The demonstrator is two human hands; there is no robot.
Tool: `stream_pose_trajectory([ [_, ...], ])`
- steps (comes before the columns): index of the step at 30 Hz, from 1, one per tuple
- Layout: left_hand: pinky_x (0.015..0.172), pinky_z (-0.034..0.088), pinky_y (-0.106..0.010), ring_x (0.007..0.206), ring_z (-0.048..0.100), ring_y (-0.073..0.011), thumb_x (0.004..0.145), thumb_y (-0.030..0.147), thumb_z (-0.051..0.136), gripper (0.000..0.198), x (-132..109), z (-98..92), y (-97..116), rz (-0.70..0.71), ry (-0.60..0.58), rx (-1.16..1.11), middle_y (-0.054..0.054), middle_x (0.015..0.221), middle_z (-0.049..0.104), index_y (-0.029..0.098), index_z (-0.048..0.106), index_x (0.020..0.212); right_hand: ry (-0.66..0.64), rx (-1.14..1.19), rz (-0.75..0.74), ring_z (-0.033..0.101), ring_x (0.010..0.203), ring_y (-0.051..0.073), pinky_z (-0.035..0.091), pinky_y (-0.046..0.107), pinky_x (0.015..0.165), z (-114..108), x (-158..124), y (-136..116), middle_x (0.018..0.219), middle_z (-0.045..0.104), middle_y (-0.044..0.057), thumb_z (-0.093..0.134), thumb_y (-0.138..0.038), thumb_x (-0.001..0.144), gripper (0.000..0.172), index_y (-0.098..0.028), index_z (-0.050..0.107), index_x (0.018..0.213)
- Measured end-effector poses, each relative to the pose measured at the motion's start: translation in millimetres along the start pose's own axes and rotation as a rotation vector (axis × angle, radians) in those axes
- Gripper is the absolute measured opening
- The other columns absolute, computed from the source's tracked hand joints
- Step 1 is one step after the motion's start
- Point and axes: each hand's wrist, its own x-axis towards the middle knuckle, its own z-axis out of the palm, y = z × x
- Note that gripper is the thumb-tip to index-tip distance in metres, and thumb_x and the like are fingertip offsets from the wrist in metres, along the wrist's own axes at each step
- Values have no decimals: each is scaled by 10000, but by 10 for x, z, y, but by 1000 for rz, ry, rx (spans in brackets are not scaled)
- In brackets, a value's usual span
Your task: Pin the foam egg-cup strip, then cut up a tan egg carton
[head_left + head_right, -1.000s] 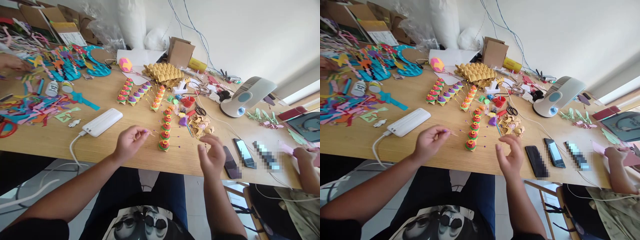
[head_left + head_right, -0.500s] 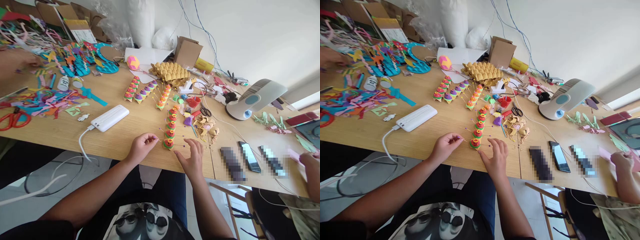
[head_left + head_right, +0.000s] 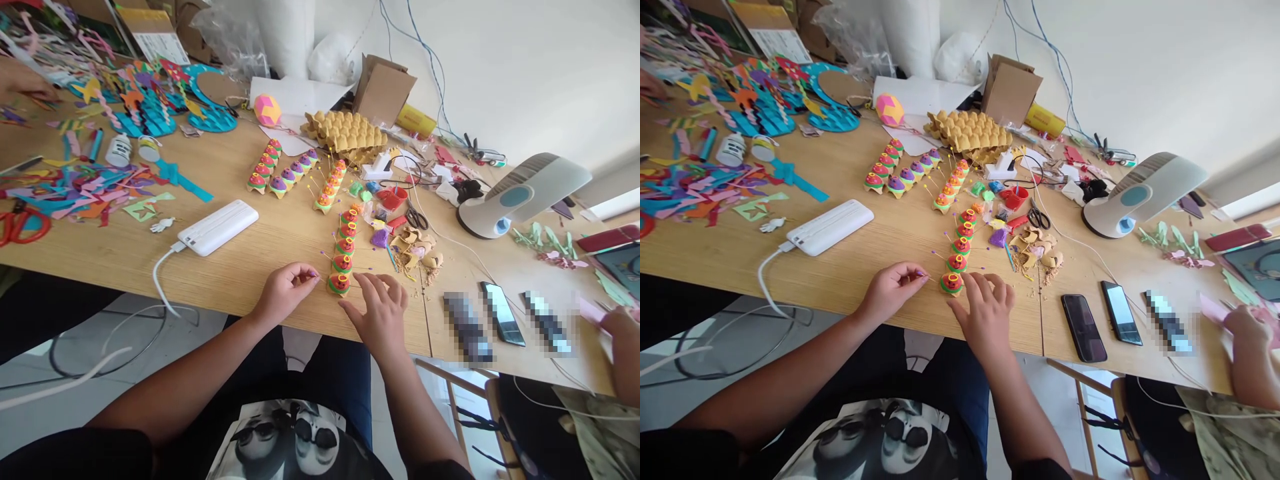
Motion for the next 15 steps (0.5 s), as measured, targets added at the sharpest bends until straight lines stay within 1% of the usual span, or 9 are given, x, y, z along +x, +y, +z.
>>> stream_pose_trajectory([
  [3,594,442,-233,624,560,-106,866,407,727,221,0,0,-3,-10,3,7,-7,788,725,190,755,902,-118,-85,-36,536,1239,325,293,492,1055,-53,167,-80,1255,735,83,755,-425,935,499,-232,594,1366],
  [6,636,473,-238,685,620,-123,872,407,727,219,3,6,-5,-10,0,-4,-19,843,757,193,755,910,-200,-129,-51,552,1195,316,295,480,1018,-59,281,-112,1167,755,84,759,-413,933,476,-205,614,1336],
  [12,683,506,-247,759,676,-146,883,407,727,216,12,23,-17,-7,-11,-23,-28,896,778,197,752,925,-288,-185,-61,556,1158,311,294,462,961,-52,381,-158,1127,753,96,756,-367,931,338,-205,653,1210],
  [15,685,510,-248,768,683,-150,887,409,727,215,13,29,-15,-8,-11,-22,-27,891,776,199,750,925,-315,-183,-48,563,1137,304,297,450,936,-45,410,-175,1108,754,89,747,-358,933,303,-216,657,1186],
])
